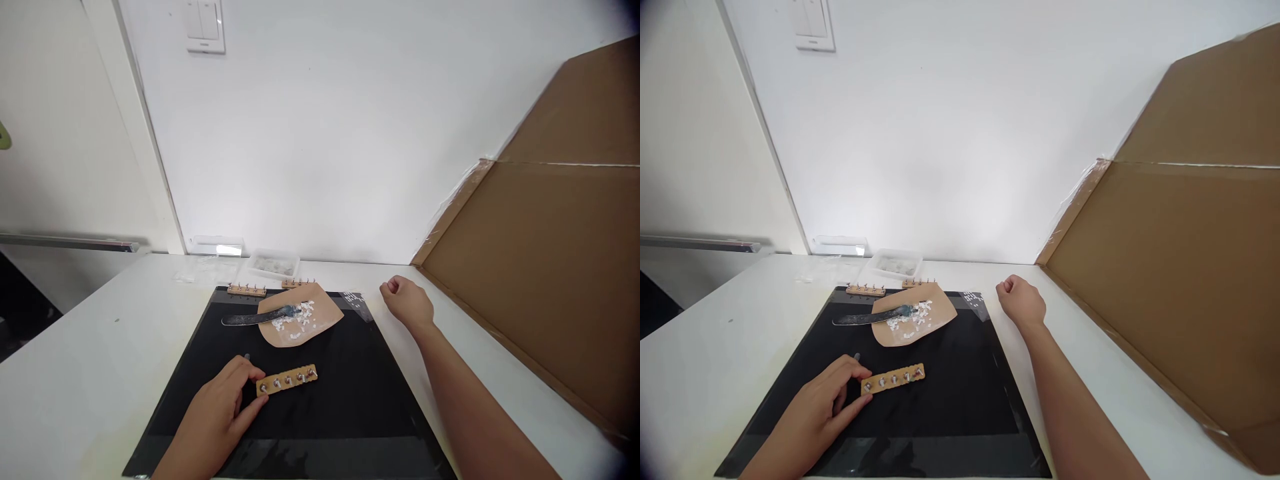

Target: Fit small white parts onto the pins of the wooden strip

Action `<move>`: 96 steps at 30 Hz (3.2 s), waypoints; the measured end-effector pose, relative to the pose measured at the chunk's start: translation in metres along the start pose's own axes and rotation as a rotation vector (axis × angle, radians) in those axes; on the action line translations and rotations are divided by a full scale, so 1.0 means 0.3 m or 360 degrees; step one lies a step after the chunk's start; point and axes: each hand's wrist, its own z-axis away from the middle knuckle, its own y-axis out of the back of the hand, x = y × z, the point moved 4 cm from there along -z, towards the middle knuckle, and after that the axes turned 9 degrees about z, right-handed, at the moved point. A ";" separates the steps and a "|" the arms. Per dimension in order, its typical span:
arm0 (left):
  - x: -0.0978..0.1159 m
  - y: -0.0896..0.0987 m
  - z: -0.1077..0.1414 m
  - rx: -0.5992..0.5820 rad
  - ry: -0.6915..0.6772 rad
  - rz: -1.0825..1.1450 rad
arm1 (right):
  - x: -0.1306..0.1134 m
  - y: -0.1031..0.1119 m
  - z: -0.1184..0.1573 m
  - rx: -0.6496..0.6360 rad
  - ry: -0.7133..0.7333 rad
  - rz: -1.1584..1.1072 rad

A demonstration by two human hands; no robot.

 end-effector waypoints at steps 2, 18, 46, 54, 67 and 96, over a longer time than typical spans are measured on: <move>0.000 0.001 -0.001 0.0001 -0.0002 -0.0009 | 0.000 -0.001 0.000 -0.0007 0.0003 0.0000; 0.006 0.001 -0.001 -0.0043 0.0041 0.0038 | 0.000 -0.009 -0.003 -0.0048 0.0002 -0.0018; 0.044 0.048 0.033 0.0331 -0.0080 -0.0048 | 0.007 -0.030 -0.023 -0.0185 0.0057 -0.0139; 0.159 0.185 0.028 0.0591 -0.0369 -0.0050 | 0.001 -0.010 -0.003 -0.0187 0.0003 -0.0134; 0.006 0.353 -0.366 0.0841 -0.0512 -0.0502 | -0.025 -0.039 0.009 -0.0128 0.0103 -0.0082; 0.236 0.042 -0.107 -0.0370 -0.1437 -0.0305 | -0.233 0.055 0.260 0.0213 0.0523 -0.0718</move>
